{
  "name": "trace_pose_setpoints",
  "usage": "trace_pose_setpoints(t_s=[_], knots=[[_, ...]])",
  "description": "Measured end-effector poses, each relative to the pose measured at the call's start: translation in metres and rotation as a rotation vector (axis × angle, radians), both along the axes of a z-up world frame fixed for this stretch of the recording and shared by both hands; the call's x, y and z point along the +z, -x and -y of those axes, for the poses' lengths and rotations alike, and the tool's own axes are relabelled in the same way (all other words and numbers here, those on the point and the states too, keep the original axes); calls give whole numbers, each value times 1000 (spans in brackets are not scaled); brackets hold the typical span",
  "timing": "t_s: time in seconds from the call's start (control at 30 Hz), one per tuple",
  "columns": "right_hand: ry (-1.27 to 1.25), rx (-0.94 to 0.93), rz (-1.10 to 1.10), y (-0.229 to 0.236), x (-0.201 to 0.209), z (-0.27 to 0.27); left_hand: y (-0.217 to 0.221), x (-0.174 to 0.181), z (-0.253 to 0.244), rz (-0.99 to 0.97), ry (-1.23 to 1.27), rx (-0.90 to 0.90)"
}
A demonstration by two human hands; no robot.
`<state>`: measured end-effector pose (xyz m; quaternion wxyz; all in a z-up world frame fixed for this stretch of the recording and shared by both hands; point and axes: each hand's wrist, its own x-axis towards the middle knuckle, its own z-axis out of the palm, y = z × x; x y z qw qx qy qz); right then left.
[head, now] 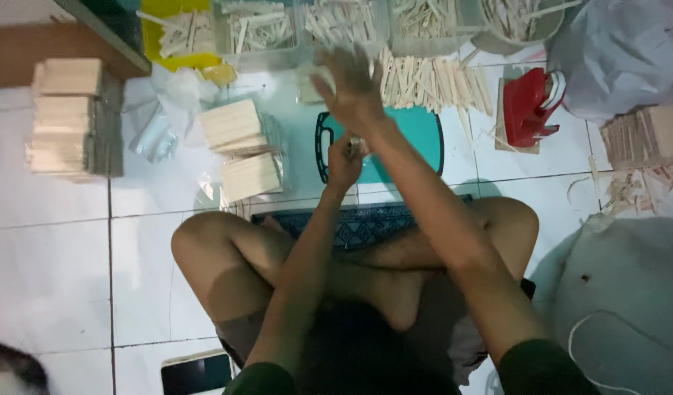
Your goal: The person sits cross-legged on the floor and repeatedly picks up small wooden sticks, places them on a green cutting board, and arranges them into small bundles. The person then places the bundles aside and continues the process with new sticks.
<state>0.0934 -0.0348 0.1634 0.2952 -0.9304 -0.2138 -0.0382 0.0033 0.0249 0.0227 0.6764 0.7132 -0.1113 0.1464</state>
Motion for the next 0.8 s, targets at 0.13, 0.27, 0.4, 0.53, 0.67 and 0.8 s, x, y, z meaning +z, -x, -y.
trace_pose_setpoints(t_s=[0.13,0.27,0.4,0.53,0.67,0.8], knots=[[-29,15,128,2,-15,2,2,3,0,20,21,35],[285,-79,45,11,-71,8,1,-25,2,7,14,33],[94,-123,209,-11,-49,18,-1,-5,-2,-28,-25,31],[-87,-90,353,-8,-17,24,4,-3,-1,3,-15,46],[55,-102,189,21,-33,23,8,29,0,-86,49,-12],[76,-145,302,-14,-90,35,-5,-21,2,-97,-66,47]])
